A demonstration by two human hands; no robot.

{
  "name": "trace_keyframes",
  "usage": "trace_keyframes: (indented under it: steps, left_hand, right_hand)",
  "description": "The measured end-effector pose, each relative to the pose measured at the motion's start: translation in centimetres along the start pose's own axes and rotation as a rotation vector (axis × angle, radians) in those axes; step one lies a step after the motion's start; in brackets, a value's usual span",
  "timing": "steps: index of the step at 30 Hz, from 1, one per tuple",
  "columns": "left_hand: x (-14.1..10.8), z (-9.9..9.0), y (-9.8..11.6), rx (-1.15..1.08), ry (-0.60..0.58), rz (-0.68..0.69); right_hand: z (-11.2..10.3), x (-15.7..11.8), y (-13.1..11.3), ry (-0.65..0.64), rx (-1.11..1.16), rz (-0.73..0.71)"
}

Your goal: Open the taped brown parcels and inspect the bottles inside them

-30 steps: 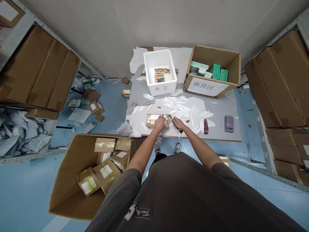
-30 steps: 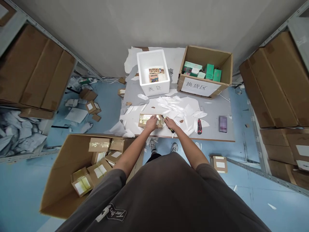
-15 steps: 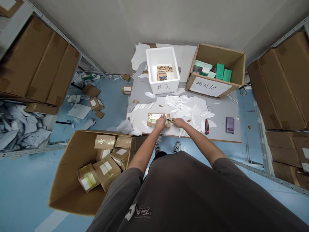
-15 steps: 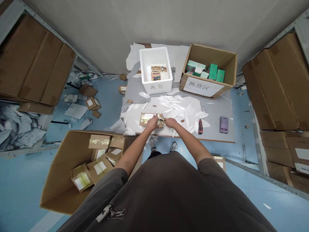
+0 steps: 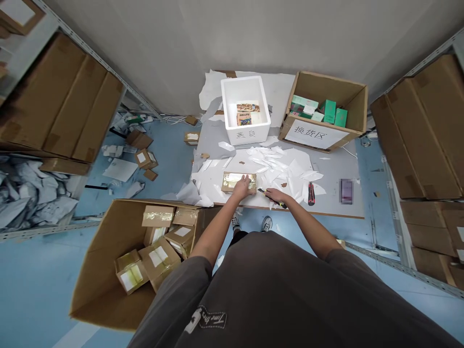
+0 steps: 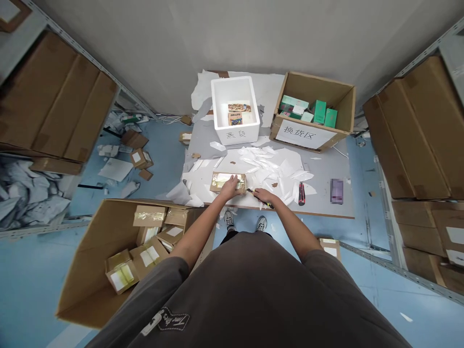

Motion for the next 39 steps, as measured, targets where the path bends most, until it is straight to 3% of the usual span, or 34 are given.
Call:
trace_keyframes:
  steps: [5, 10, 17, 26, 33, 39]
  left_hand:
    - [0.5, -2.1, -2.5, 0.031, 0.139, -0.037]
    - [1.7, -1.1, -3.5, 0.096, 0.108, -0.064]
    - [1.3, -0.2, -3.1, 0.135, 0.139, 0.029]
    - [0.7, 1.4, -3.6, 0.098, 0.200, -0.001]
    - [0.7, 1.5, -3.6, 0.077, 0.212, 0.011]
    - [0.7, 1.8, -3.4, 0.072, 0.219, -0.011]
  right_hand:
    - [-1.6, -1.8, 1.6, 0.091, 0.082, 0.075]
    - [-1.8, -1.1, -0.1, 0.133, 0.032, 0.007]
    - [-2.6, 1.0, -3.5, 0.212, -0.322, -0.079]
    - [-1.5, 1.4, -5.1, 0.206, -0.547, -0.122]
    - [-0.8, 1.3, -4.9, 0.264, -0.547, -0.065]
    - [0.5, -0.4, -4.0, 0.427, -0.433, 0.116]
Point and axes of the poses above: each hand's wrist, its own x-axis towards the middle knuckle, its own z-axis out of the palm, y = z × x, the point moved 10 cm from there along x, towards the middle knuckle, and after that the axes turned 2 degrees about -z, right-handed, at the moved point
